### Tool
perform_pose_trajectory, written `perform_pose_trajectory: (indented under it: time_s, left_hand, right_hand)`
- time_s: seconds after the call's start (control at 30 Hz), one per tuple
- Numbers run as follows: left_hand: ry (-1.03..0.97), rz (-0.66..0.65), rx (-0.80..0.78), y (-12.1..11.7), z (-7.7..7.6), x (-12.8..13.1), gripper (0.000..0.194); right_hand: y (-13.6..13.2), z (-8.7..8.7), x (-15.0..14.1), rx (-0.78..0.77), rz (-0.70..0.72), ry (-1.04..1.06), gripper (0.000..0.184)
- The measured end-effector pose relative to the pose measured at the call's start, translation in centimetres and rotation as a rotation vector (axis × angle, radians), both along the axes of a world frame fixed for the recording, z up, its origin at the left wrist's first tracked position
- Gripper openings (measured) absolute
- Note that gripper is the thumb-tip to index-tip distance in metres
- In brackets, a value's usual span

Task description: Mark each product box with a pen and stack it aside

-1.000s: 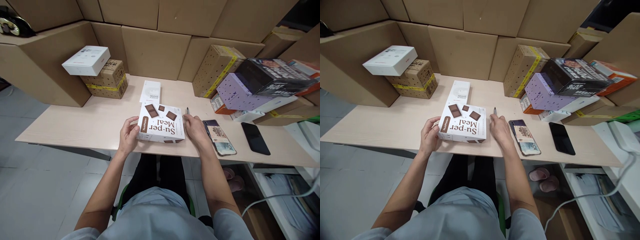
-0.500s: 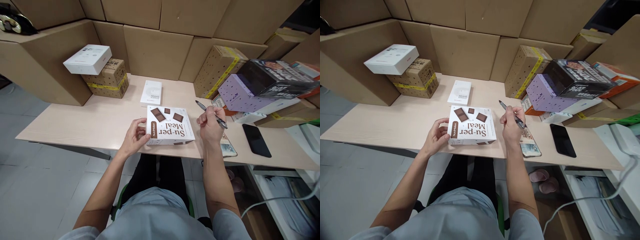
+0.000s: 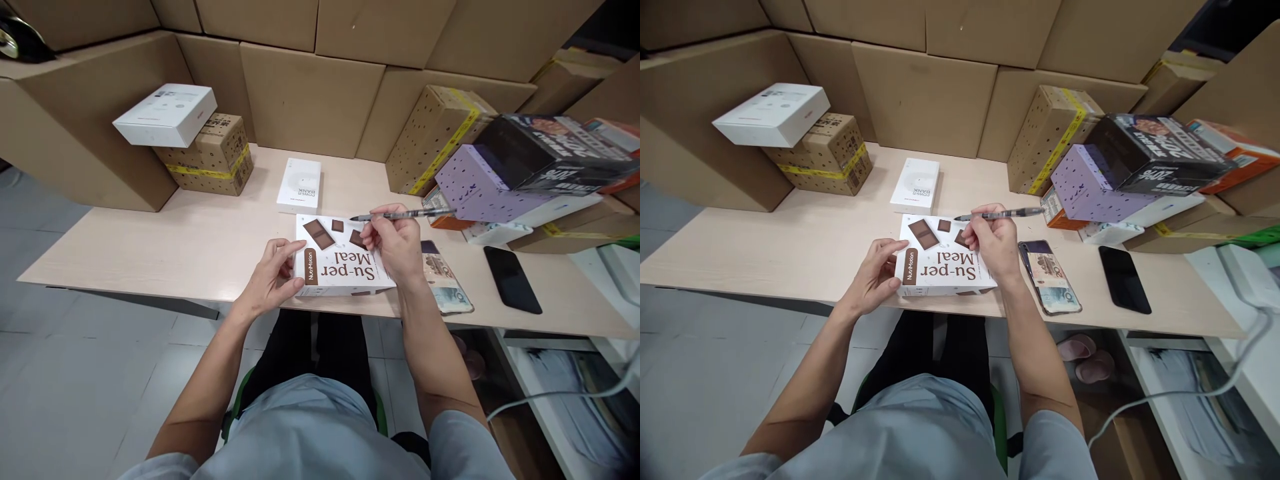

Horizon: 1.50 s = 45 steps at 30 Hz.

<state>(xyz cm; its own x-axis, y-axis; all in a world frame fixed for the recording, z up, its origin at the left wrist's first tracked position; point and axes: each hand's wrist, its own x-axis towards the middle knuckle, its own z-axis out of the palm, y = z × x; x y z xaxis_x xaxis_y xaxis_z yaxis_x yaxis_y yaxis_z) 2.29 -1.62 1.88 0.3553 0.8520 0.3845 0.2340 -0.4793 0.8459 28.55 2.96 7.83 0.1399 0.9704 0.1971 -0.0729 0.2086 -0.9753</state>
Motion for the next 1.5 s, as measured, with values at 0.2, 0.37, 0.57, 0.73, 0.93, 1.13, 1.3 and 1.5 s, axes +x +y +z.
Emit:
perform_pose_trajectory:
  time_s: [0.2, 0.37, 0.57, 0.73, 0.93, 1.13, 1.3, 1.5]
  left_hand:
    - [0.052, 0.026, 0.024, -0.1, 0.1, 0.0, 0.062]
    - [0.061, 0.037, 0.054, -0.1, 0.0, -0.1, 0.062]
    - [0.033, 0.023, 0.047, -0.1, 0.0, 0.0, 0.060]
    - [0.009, 0.006, 0.030, -0.1, 0.0, 0.0, 0.060]
    - [-0.012, -0.001, 0.045, -0.1, 0.0, 0.1, 0.058]
    - [-0.009, 0.004, 0.055, 0.0, 0.0, 0.1, 0.059]
    - [0.009, 0.024, 0.067, 0.0, -0.1, 0.1, 0.058]
    - [0.028, 0.041, 0.083, 0.0, 0.0, 0.0, 0.059]
  right_hand:
    - [-0.2, 0.0, 0.0, 0.011, -0.061, -0.110, 0.019]
    - [0.1, -0.6, 0.2, 0.048, -0.014, -0.234, 0.016]
    - [0.2, -0.7, 0.3, 0.063, 0.007, -0.350, 0.018]
    - [0.2, -0.8, 0.4, 0.071, 0.007, -0.366, 0.017]
    - [0.3, -0.9, 0.5, 0.076, 0.012, -0.380, 0.018]
    - [0.1, -0.5, 0.0, 0.059, -0.021, -0.263, 0.023]
    - [0.2, -0.3, 1.1, 0.102, -0.311, -0.003, 0.033]
    - [-0.2, -1.0, 6.5, -0.232, -0.284, -0.547, 0.022]
